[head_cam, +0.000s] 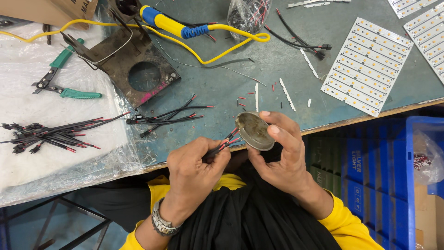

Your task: The person strips the ends of black and red wires, applies flux from a small metal tin, and solders the wire tips using a soldering iron. The person repeats this process on multiple wire pairs, placing finished wires on the table.

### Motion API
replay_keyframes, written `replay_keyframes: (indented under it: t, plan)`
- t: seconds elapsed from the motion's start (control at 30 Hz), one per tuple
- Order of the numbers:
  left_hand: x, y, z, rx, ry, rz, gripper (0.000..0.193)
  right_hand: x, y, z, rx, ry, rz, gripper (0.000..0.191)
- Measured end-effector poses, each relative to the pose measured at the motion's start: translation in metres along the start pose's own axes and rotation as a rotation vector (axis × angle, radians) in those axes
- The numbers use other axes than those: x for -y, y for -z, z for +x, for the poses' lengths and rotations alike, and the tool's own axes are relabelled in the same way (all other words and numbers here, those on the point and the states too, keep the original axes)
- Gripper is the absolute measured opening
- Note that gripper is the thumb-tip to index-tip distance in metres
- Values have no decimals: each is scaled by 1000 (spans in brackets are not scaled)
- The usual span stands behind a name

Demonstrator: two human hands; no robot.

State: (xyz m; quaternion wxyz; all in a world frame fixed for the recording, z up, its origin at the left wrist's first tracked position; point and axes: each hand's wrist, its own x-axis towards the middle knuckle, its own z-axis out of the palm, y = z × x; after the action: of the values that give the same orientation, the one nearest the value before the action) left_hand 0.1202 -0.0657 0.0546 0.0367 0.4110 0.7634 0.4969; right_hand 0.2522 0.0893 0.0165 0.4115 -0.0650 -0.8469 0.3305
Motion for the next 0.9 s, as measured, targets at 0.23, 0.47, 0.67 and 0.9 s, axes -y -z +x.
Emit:
replay_keyframes:
  t: [0.23,0.47,0.67,0.9]
  plan:
    - [0,1,0,9,-16,13,17,0,0,0,4,10,19,87]
    - [-3,1,0,21,68,-23,16,1,1,0,14,19,25,84]
    - [-5,2,1,33,107,-24,17,1,2,1,20,57,10,85]
    - [-4,-3,0,43,173,-45,17,2,3,0,25,53,14,86]
